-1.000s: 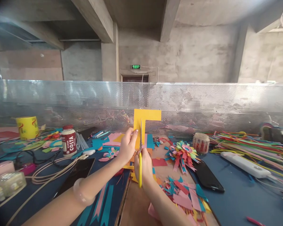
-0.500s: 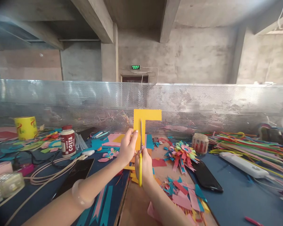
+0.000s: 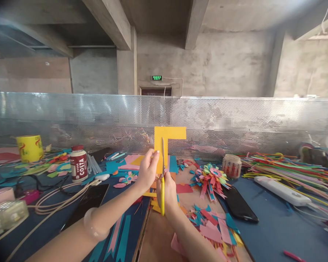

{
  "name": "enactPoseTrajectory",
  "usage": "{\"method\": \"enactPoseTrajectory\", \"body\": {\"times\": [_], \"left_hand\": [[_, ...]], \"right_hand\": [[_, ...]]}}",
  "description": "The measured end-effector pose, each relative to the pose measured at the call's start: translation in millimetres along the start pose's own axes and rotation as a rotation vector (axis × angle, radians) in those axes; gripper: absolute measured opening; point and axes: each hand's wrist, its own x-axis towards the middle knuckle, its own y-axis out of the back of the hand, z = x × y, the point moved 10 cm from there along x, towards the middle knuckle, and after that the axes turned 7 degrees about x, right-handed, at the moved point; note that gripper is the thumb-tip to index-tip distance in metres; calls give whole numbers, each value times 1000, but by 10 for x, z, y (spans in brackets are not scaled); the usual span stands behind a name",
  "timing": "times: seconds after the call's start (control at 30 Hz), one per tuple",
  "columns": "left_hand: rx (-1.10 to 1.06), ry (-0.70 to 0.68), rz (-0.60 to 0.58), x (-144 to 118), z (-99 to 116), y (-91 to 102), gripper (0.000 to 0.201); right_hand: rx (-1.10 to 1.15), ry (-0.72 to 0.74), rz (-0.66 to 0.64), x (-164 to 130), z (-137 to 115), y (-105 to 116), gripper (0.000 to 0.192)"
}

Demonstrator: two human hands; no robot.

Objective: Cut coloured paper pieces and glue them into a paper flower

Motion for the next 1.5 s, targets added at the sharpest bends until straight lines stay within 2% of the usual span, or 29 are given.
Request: {"method": "enactPoseTrajectory", "body": {"times": [0.47, 0.63, 0.73, 0.87, 1.0, 1.07, 1.13, 1.23, 1.33, 1.5], "left_hand": [[-1, 17, 3, 20, -33, 11, 27], [58, -4, 76, 73, -16, 121, 29], [79, -15, 99, 180, -27, 226, 28], [104, 62, 87, 439, -181, 469, 27], [428, -29, 57, 731, -191, 855, 27], [477, -25, 68, 833, -233, 1103, 25], [527, -16, 64, 901, -262, 1311, 23], [593, -10, 39, 950, -269, 1498, 21], [647, 0, -54, 959, -284, 1482, 22], [607, 57, -329, 893, -370, 1173, 27]], "right_hand": [[-1, -26, 16, 13, 18, -4, 18], [37, -43, -35, -17, -26, -67, 20], [110, -111, -123, -75, -46, -176, 23], [217, -229, -255, -173, -67, -333, 22], [277, -317, -387, -226, -40, -419, 25], [258, -346, -513, -261, -25, -463, 28], [204, -334, -619, -281, -40, -465, 31], [91, -282, -646, -235, -79, -385, 35], [45, -333, -605, -175, -11, -325, 39], [99, -409, -575, -106, 196, -309, 32]]}}
